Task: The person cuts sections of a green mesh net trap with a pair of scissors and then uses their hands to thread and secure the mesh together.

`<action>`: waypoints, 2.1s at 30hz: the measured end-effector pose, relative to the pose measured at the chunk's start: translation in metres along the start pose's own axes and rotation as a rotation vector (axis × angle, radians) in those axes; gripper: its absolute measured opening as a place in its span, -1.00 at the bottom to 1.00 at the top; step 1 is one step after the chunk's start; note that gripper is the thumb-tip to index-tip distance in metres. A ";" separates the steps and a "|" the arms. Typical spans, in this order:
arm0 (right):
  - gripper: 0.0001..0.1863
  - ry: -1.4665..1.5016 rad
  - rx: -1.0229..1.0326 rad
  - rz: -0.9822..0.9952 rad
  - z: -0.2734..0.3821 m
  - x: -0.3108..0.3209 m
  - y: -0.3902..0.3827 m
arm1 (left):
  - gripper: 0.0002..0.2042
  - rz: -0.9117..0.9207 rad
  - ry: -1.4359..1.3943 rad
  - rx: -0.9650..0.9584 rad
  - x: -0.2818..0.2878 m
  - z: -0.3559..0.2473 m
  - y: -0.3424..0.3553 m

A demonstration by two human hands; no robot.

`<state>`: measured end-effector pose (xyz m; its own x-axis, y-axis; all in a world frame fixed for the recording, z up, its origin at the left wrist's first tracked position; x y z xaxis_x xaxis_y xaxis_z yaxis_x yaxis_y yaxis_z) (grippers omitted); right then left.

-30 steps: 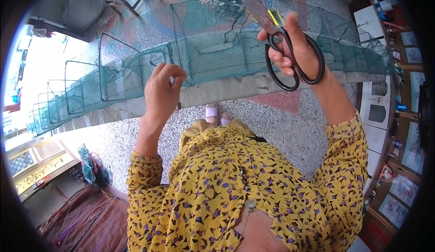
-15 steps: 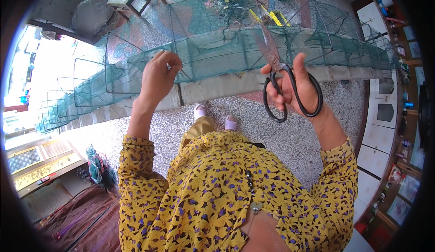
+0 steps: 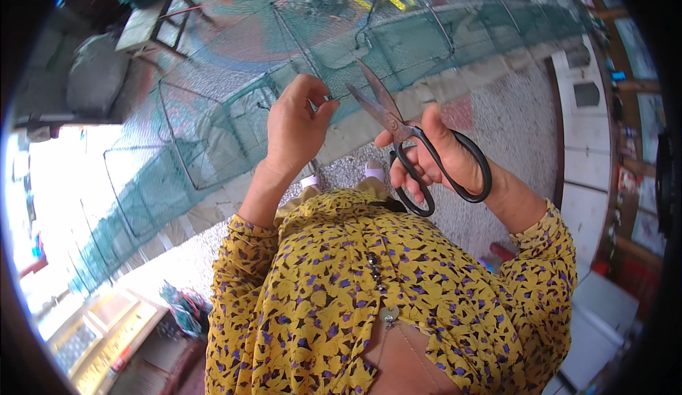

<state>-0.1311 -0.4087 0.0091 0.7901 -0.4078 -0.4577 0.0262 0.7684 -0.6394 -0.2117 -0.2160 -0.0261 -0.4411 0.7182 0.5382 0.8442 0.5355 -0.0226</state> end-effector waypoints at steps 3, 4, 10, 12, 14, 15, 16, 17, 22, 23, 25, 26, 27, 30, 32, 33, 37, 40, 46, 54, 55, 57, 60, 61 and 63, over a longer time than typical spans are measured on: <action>0.02 0.078 -0.003 -0.099 -0.002 0.011 -0.012 | -0.80 0.036 -0.034 -0.049 -0.026 -0.010 0.014; 0.01 0.094 -0.006 -0.124 -0.003 0.012 -0.016 | -0.80 0.038 -0.041 -0.067 -0.032 -0.013 0.017; -0.01 0.158 -0.017 -0.206 -0.014 0.011 -0.030 | -0.82 0.044 -0.064 -0.180 -0.056 -0.024 0.020; -0.01 0.184 -0.034 -0.222 -0.014 0.011 -0.031 | -0.82 0.070 -0.063 -0.157 -0.061 -0.029 0.017; 0.00 0.224 -0.010 -0.248 -0.016 0.009 -0.030 | -0.82 0.083 -0.037 -0.149 -0.063 -0.033 0.015; 0.01 0.243 0.001 -0.260 -0.016 0.007 -0.029 | -0.83 0.082 -0.030 -0.151 -0.063 -0.034 0.014; 0.02 0.242 0.005 -0.281 -0.017 0.006 -0.025 | -0.83 0.086 -0.025 -0.155 -0.064 -0.035 0.013; 0.06 0.202 0.031 -0.305 -0.016 0.003 -0.022 | -0.83 0.089 -0.019 -0.158 -0.064 -0.035 0.012; 0.04 0.049 0.103 -0.412 -0.006 0.002 0.003 | -0.83 0.089 -0.016 -0.152 -0.067 -0.030 0.013; 0.03 0.011 0.126 -0.432 0.000 0.004 0.008 | -0.83 0.104 -0.021 -0.117 -0.066 -0.030 0.013; 0.06 -0.090 0.173 -0.475 0.010 0.017 0.021 | -0.84 0.066 -0.018 -0.181 -0.068 -0.027 0.009; 0.06 -0.141 0.184 -0.495 0.013 0.026 0.028 | -0.85 0.049 -0.019 -0.213 -0.069 -0.028 0.008; 0.07 -0.192 0.195 -0.515 0.017 0.032 0.033 | -0.85 0.059 -0.009 -0.208 -0.070 -0.029 0.008; -0.02 0.045 0.346 -0.675 0.041 0.049 0.043 | -0.85 0.086 0.008 -0.166 -0.069 -0.026 0.004; -0.08 0.142 0.527 -0.724 0.062 0.072 0.042 | -0.85 0.116 -0.008 -0.143 -0.071 -0.024 0.003; -0.11 0.186 0.605 -0.709 0.064 0.091 0.039 | -0.84 0.120 -0.015 -0.155 -0.071 -0.027 0.003; -0.12 0.119 0.543 -0.687 0.069 0.085 0.015 | -0.83 0.109 0.026 -0.179 -0.064 -0.025 0.007; -0.07 0.175 0.486 -0.598 0.057 0.083 0.010 | -0.84 0.130 0.053 -0.192 -0.056 -0.034 0.010; -0.02 0.181 0.274 -0.505 0.035 0.070 0.007 | -0.83 0.242 -0.674 0.193 -0.060 -0.034 0.066; 0.01 0.230 0.121 -0.437 0.032 0.066 0.020 | -0.81 0.260 -1.182 0.758 -0.128 0.005 0.160; 0.02 0.232 0.114 -0.451 0.033 0.068 0.022 | -0.84 0.288 -1.154 0.717 -0.131 0.001 0.159; 0.01 0.199 0.158 -0.518 0.043 0.071 0.032 | -0.89 0.332 -1.099 0.634 -0.137 -0.004 0.155; 0.07 0.186 0.217 -0.624 0.060 0.086 0.047 | -0.93 0.368 -1.125 0.602 -0.143 -0.009 0.149; 0.06 0.198 0.211 -0.642 0.065 0.090 0.053 | -0.93 0.401 -1.136 0.596 -0.144 -0.009 0.148; -0.01 0.157 0.309 -0.667 0.069 0.089 0.062 | -0.94 0.447 -1.187 0.584 -0.148 -0.011 0.149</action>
<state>-0.0167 -0.3636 -0.0283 0.4501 -0.8833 -0.1314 0.6580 0.4275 -0.6199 -0.0172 -0.2472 -0.0999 -0.4107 0.6608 -0.6282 0.8625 0.0582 -0.5027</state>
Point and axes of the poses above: each hand's wrist, its own y-axis towards the middle knuckle, its own x-axis out of the back of the hand, z = x × y, the point moved 4 cm from there along y, towards the middle knuckle, and after that the axes turned 1 degree about x, right-handed, at the moved point
